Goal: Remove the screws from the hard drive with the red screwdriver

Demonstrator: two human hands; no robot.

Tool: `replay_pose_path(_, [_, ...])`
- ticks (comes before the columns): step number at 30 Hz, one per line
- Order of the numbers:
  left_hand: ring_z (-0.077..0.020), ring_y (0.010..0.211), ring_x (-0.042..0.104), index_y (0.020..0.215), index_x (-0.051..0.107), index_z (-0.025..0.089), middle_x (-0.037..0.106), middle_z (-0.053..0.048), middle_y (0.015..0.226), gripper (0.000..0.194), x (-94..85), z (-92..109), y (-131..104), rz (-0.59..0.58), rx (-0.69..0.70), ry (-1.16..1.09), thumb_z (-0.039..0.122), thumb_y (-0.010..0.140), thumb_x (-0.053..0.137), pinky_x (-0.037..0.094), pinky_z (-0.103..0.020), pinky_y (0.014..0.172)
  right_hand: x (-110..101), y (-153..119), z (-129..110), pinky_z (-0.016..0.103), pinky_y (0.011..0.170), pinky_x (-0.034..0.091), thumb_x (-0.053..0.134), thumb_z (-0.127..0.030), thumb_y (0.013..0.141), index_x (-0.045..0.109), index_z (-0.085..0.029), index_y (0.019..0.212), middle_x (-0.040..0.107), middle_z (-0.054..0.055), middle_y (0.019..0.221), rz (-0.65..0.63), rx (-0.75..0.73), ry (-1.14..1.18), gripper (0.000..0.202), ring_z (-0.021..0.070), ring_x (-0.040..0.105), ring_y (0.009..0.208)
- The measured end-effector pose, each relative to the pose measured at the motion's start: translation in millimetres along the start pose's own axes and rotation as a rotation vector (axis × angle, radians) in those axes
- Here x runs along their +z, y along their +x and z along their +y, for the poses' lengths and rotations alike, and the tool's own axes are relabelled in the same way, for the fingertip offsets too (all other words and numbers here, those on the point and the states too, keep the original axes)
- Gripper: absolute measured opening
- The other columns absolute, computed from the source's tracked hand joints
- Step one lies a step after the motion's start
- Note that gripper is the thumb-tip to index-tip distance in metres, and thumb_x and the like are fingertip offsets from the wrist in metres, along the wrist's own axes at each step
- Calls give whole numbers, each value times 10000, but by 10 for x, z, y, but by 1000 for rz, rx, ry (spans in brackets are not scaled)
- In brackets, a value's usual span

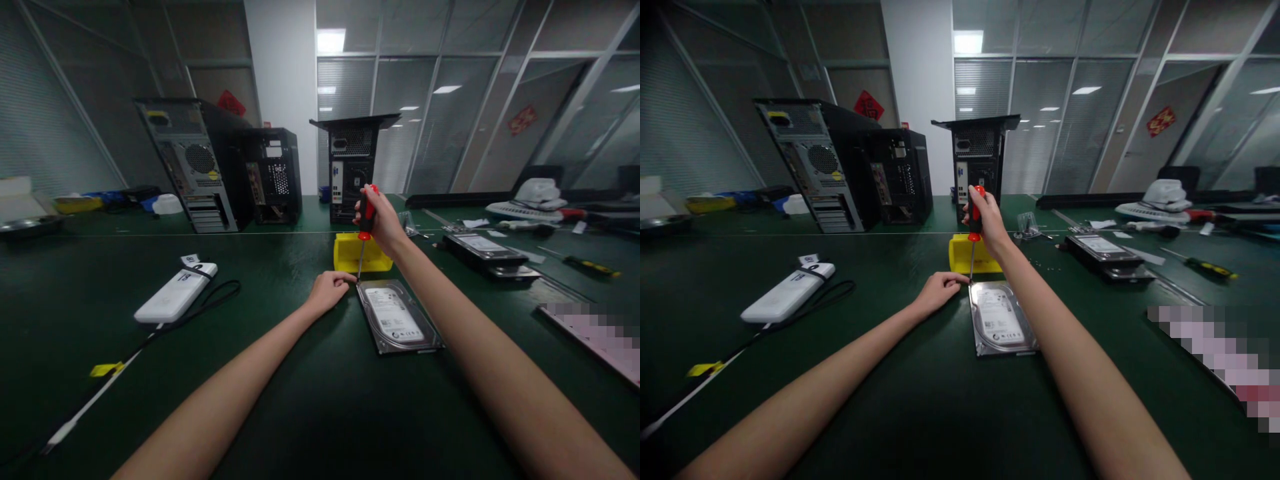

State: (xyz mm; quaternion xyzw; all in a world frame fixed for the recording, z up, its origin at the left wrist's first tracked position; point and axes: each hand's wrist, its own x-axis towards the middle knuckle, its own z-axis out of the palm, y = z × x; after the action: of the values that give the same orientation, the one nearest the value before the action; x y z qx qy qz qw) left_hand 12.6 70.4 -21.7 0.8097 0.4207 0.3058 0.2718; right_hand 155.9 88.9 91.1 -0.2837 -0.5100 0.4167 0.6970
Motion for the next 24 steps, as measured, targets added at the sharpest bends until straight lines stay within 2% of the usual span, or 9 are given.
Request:
replay_pose_path(5, [-132, 593, 475, 1077, 690, 223, 573, 16, 600, 435, -11, 17, -6, -76, 0, 25, 154, 712, 465, 373, -220, 605, 30, -29, -7, 224, 540, 449, 723, -490, 618, 465, -229, 862, 538, -67, 670, -23, -16, -33, 441, 63, 485, 524])
replay_pose_path(10, [-145, 641, 513, 1071, 695, 225, 653, -10, 706, 445, -4, 4, 2, -67, -18, 9, 154, 707, 450, 396, -232, 647, 38, -50, -32, 230, 567, 457, 716, -477, 635, 516, -202, 829, 544, -47, 697, -47, -1, -66, 391, 61, 495, 542])
replay_pose_path(18, [-134, 586, 486, 1012, 721, 190, 621, -3, 618, 408, -1, 5, 2, -32, -27, -11, 150, 702, 459, 373, -223, 606, 63, -73, -112, 225, 540, 455, 730, -390, 622, 565, -198, 916, 541, -42, 704, -59, 51, -22, 388, 71, 497, 563])
replay_pose_path(24, [-128, 569, 470, 1000, 725, 196, 596, 7, 586, 406, -14, 33, -13, -16, -14, -9, 128, 701, 458, 369, -220, 601, 70, -81, -97, 208, 515, 431, 743, -404, 612, 521, -202, 794, 504, -61, 649, -24, -23, -57, 352, 57, 453, 526])
